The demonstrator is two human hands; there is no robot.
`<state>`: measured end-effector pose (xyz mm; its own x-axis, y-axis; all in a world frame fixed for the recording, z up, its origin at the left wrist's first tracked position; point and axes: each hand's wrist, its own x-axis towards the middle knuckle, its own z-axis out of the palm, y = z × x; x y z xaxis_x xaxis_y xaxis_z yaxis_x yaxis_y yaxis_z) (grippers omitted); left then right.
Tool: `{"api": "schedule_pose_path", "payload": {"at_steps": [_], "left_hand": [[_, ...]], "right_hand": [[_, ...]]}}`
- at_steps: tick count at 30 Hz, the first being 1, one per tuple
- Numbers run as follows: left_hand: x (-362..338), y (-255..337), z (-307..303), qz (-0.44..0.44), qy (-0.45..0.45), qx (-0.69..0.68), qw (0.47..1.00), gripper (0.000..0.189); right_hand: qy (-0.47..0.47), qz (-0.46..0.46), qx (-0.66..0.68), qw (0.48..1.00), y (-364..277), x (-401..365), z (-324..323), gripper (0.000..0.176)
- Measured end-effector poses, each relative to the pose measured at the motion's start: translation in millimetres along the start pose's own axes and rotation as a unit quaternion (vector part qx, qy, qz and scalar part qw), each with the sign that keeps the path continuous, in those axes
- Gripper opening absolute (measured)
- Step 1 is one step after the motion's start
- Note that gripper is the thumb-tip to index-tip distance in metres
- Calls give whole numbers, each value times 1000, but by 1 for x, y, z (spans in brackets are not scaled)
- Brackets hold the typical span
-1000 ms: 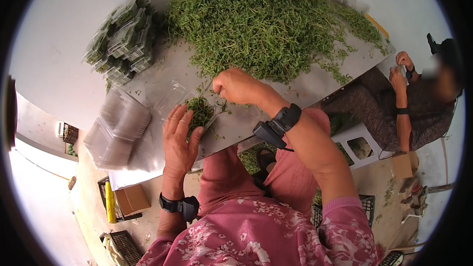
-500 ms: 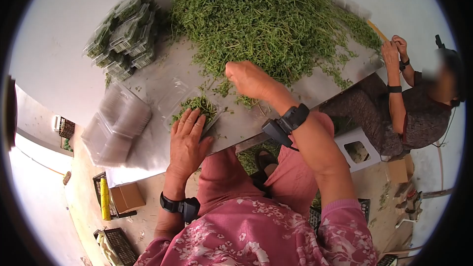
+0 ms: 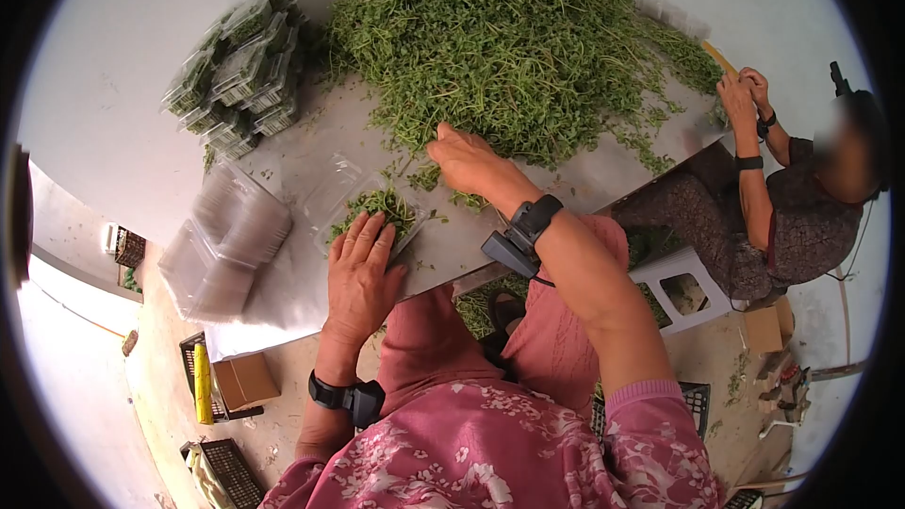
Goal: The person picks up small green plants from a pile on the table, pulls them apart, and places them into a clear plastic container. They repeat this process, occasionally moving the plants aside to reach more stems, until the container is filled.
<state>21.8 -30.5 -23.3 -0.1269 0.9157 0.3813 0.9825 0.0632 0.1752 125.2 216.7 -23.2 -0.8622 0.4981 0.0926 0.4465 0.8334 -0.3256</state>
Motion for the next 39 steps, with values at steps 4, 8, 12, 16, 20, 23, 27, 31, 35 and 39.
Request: {"api": "schedule_pose_path", "payload": {"at_steps": [4, 8, 12, 16, 20, 23, 27, 31, 35, 39], "left_hand": [[0, 0, 0, 0, 0, -5, 1000, 61], [0, -2, -4, 2, -1, -28, 1000, 61], [-3, -1, -19, 2, 40, -39, 998, 62], [-12, -7, -31, -55, 170, -60, 982, 62], [-16, -23, -30, -113, 253, -107, 955, 61], [-16, -22, -31, -124, 224, -100, 961, 59], [-11, -15, -24, -98, 153, -72, 981, 56], [-2, -14, -12, -87, 113, -82, 986, 56], [7, -20, -8, -76, 118, -95, 986, 43], [7, -25, -14, -82, 129, -82, 985, 25]], "right_hand": [[-9, -9, 43, 999, 9, 1, -1, 9], [98, -55, 135, 984, 7, 1, -8, 3], [119, -65, 214, 967, -22, -8, -38, 7], [122, -108, 271, 949, -59, -14, -46, 13], [110, -211, 242, 941, -79, -14, -25, 19], [142, -211, 215, 943, -71, -10, -18, 20], [83, -171, 218, 957, -61, -15, -32, 21], [79, -181, 222, 955, -78, -29, -26, 16], [39, -165, 163, 972, -76, -27, -10, 10], [-45, -155, 135, 978, -74, -25, -19, 6]]}}
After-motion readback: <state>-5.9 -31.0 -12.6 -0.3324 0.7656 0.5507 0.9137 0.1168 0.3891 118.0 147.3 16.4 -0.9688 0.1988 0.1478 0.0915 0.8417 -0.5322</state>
